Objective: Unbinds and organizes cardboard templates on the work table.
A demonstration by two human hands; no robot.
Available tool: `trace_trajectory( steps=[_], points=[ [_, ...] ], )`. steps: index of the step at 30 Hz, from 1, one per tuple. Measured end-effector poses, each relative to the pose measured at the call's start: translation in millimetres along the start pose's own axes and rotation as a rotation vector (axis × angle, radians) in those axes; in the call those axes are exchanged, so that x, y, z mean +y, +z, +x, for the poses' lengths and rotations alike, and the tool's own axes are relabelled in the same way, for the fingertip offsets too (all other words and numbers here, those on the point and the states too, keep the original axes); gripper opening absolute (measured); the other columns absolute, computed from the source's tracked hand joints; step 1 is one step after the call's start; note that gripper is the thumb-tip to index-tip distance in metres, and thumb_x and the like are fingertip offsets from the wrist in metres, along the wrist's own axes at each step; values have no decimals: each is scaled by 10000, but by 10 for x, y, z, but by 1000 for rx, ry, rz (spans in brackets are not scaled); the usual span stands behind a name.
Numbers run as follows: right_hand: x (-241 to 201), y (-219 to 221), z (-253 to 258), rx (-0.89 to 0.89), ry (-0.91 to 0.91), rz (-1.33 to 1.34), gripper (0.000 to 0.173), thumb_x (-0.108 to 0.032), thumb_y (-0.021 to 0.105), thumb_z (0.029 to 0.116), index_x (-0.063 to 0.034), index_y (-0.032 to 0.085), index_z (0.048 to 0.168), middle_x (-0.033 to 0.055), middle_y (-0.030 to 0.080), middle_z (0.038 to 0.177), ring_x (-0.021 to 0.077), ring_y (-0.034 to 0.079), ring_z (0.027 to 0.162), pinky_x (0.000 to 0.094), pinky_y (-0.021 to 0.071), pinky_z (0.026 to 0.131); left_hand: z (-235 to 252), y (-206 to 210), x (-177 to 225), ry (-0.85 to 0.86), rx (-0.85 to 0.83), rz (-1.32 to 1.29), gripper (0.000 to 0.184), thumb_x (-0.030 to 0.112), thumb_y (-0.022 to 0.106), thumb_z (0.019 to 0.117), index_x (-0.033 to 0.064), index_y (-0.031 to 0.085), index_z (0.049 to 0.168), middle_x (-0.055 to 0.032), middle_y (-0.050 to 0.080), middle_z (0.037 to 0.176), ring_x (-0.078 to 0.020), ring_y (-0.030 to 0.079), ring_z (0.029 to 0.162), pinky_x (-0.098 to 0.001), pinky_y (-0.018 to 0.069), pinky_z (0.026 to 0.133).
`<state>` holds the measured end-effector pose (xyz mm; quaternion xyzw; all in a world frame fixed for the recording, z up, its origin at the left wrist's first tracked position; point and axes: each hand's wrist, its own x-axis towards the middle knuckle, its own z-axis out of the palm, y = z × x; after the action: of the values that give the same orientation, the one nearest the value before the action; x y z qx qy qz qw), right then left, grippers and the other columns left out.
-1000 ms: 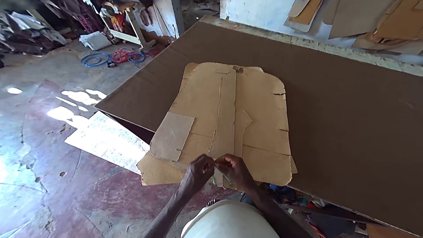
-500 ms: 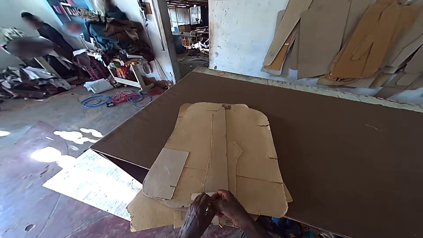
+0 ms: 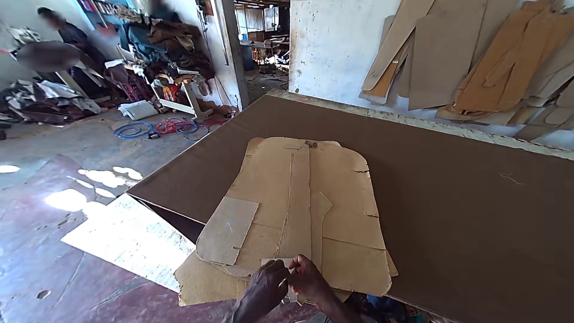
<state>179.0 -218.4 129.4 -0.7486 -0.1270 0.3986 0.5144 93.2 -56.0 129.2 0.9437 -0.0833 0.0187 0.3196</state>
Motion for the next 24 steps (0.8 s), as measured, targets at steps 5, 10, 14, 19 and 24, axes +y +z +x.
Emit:
trace_trajectory(
  steps=[5, 10, 14, 19, 24],
  points=[
    [-40, -17, 2, 15, 38, 22, 385, -170, 700, 927, -11, 535, 1236, 95, 627, 873, 157, 613, 630, 315, 547, 594, 135, -55, 58, 0, -124, 116, 227, 203, 579, 946, -9, 656, 978, -184, 650, 1004, -346, 655, 1004, -475, 542, 901],
    [-123, -84, -2, 37, 63, 145, 308, -136, 666, 965, 7, 546, 1210, 90, 639, 839, 141, 607, 631, 288, 535, 603, 136, 39, -18, -17, 7, 75, 233, 230, 565, 981, 30, 673, 1028, -137, 654, 1032, -276, 659, 1003, -419, 554, 899],
    [-124, -35, 8, 35, 86, 135, 242, -88, 635, 969, -12, 549, 1182, 86, 650, 799, 139, 613, 607, 274, 530, 579, -54, 323, -139, -87, 244, -36, 187, 227, 577, 991, 73, 676, 1029, -66, 649, 980, -167, 652, 902, -336, 574, 816],
    [-14, -11, -23, 34, 69, 113, 247, -69, 614, 965, -18, 549, 1197, 103, 667, 829, 161, 635, 635, 294, 542, 603, -233, 510, -79, -176, 327, -291, 194, 209, 571, 1016, 86, 695, 1103, -27, 645, 967, -94, 629, 807, -272, 568, 745],
    [-77, -4, -64, 16, -11, 29, 386, -152, 726, 944, -9, 527, 1242, 101, 640, 830, 169, 631, 655, 315, 555, 631, -140, 115, -111, 37, 114, -28, 235, 229, 540, 1047, 105, 735, 1086, -52, 680, 984, -181, 663, 972, -360, 564, 886]
  ],
)
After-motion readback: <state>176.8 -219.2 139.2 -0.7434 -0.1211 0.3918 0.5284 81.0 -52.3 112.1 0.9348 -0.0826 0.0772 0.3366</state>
